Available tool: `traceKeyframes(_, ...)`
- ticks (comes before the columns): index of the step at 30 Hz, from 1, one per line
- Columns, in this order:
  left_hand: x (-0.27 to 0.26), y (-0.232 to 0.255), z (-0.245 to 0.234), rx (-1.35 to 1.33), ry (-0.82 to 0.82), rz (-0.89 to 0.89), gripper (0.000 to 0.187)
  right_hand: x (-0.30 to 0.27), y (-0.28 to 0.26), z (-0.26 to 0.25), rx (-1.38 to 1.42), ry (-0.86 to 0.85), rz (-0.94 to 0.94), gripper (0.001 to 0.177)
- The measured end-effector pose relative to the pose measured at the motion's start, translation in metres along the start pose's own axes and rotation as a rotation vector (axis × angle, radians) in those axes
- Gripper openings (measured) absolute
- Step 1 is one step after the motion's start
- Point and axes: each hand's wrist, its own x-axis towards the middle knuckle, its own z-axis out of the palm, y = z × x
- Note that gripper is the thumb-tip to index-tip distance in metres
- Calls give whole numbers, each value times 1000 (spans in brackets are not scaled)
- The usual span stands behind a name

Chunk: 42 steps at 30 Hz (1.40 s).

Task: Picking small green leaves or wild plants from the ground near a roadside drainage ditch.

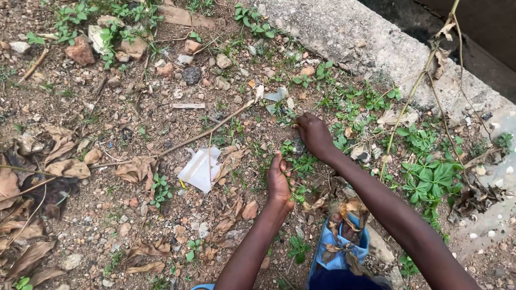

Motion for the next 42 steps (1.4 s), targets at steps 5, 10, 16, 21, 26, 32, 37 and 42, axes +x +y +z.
traceKeyframes(5, 0, 3, 2, -44, 3, -3, 49, -2, -1, 0, -23, 5, -6, 12)
traceKeyframes(10, 3, 7, 1, -92, -9, -18, 47, -4, -29, -46, 38, 140, -99, 15)
traceKeyframes(16, 25, 51, 28, -35, -51, 119, 50, -18, -64, -88, 128, 209, -97, 10)
traceKeyframes(21, 66, 118, 84, -96, -72, 339, 44, -15, -67, -90, 198, 263, -76, 8)
traceKeyframes(26, 67, 114, 104, -152, -154, 344, 42, 16, -86, -124, 169, 309, -141, 7)
traceKeyframes(32, 67, 117, 122, -140, -167, 297, 42, 61, -119, -149, 41, 255, -414, 7)
traceKeyframes(37, 61, 135, 132, -204, -267, 321, 43, 85, -134, -161, -152, 203, -522, 11)
traceKeyframes(42, 63, 156, 132, -71, -31, 381, 34, 88, -140, -150, -388, 77, -607, 28)
